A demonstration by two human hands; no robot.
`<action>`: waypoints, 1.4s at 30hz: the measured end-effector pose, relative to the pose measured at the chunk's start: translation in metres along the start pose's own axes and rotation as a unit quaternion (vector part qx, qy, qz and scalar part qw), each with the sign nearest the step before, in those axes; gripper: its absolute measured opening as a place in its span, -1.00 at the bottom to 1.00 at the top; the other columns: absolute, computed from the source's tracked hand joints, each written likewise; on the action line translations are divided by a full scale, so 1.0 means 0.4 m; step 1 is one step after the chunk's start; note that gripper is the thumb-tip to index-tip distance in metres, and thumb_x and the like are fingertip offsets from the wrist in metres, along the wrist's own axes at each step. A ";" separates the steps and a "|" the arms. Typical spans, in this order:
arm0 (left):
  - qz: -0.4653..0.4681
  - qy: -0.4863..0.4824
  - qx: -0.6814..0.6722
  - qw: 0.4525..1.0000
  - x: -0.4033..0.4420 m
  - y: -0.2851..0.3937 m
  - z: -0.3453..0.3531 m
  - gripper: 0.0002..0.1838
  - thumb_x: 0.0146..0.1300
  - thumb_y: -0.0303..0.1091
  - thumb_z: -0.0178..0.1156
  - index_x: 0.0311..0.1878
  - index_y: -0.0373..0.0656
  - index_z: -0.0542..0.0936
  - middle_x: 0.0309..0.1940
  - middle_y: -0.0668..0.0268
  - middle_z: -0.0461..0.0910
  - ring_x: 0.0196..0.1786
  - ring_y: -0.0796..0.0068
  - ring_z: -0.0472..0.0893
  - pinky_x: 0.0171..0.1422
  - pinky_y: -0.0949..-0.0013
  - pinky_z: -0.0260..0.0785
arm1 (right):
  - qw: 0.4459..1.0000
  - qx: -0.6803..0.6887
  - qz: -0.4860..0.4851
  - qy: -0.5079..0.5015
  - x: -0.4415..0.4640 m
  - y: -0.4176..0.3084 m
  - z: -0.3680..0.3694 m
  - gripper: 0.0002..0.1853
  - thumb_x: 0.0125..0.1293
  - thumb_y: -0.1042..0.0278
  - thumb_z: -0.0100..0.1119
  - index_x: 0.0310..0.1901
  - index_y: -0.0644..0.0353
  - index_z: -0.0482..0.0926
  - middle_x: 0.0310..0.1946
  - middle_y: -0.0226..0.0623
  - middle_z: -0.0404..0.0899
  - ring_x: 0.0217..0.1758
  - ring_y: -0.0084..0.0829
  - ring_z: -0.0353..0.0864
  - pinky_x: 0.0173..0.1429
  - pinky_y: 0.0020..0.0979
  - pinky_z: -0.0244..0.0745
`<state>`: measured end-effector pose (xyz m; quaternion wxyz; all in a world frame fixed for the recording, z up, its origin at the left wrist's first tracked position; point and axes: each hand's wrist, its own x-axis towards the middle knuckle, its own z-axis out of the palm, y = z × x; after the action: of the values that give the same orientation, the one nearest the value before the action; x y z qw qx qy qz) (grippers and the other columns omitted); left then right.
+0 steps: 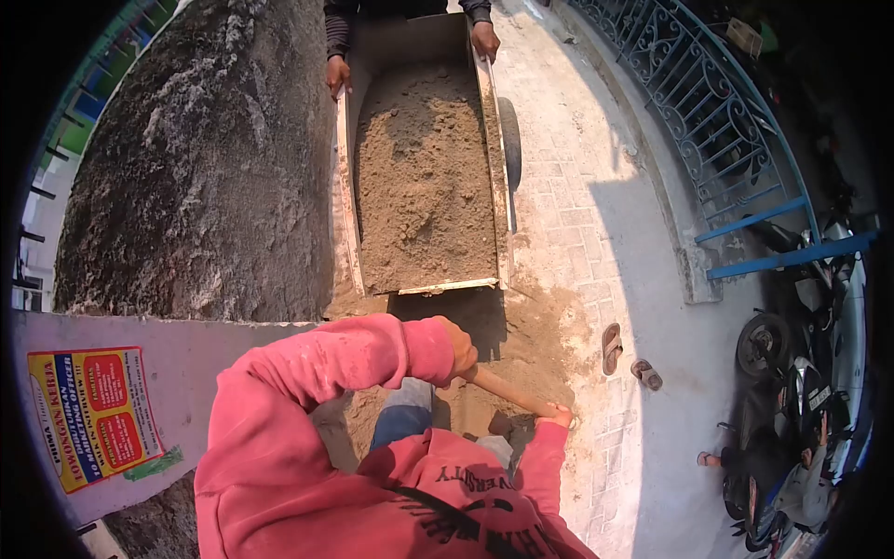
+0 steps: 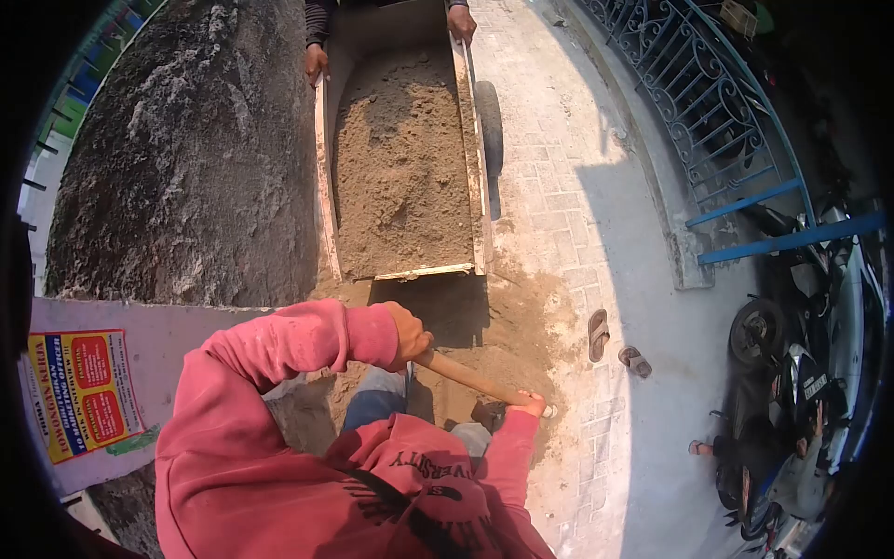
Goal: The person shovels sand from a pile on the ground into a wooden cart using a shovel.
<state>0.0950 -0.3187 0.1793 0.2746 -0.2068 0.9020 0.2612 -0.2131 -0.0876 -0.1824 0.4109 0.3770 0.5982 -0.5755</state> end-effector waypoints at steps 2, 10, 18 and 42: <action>-0.034 0.020 0.042 0.998 -0.034 -0.178 -0.105 -0.78 -0.02 -0.26 0.30 -0.25 -0.02 0.67 -0.37 0.22 0.69 -0.26 0.15 0.70 -0.25 0.14 0.55 | 0.998 0.053 0.001 -0.032 -0.083 0.054 0.103 -0.76 0.15 0.24 -0.02 -0.25 0.23 0.33 -0.39 -0.21 0.45 -0.35 -0.24 0.50 -0.17 -0.12 0.52; -0.350 0.324 0.349 0.807 -0.553 -0.904 -0.613 -0.81 -0.01 -0.41 0.25 -0.31 0.12 0.69 -0.28 0.49 0.61 0.03 0.40 0.49 0.15 0.28 0.27 | 0.878 0.192 0.195 -0.392 -0.955 0.336 0.968 -0.68 0.40 0.26 0.03 0.05 0.30 0.34 -0.03 -0.07 0.46 0.11 -0.14 0.48 0.28 -0.02 0.40; -0.379 0.530 0.257 0.714 -0.631 -0.847 -0.433 -0.67 -0.04 -0.51 0.23 -0.14 0.03 0.59 -0.09 0.40 0.56 0.19 0.32 0.44 0.27 0.24 0.23 | 0.873 0.157 0.074 -0.455 -1.090 0.219 0.912 -0.65 0.36 0.20 0.10 0.04 0.21 0.34 0.02 -0.19 0.41 0.15 -0.19 0.44 0.29 -0.03 0.39; -0.028 -0.173 -0.125 0.977 0.086 0.365 0.669 -0.67 0.13 0.06 0.21 -0.18 0.11 0.71 -0.31 0.08 0.68 -0.13 0.07 0.68 -0.04 0.12 0.51 | 0.961 0.239 -0.035 0.137 -0.201 0.031 -0.749 -0.72 0.24 0.19 0.19 -0.10 0.01 0.35 -0.36 -0.35 0.37 -0.44 -0.36 0.41 -0.31 -0.23 0.44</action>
<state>0.0969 -0.0565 0.0198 0.4055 -0.2168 0.7948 0.3961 -0.1886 0.2139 -0.1126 0.2023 0.5181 0.5067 -0.6587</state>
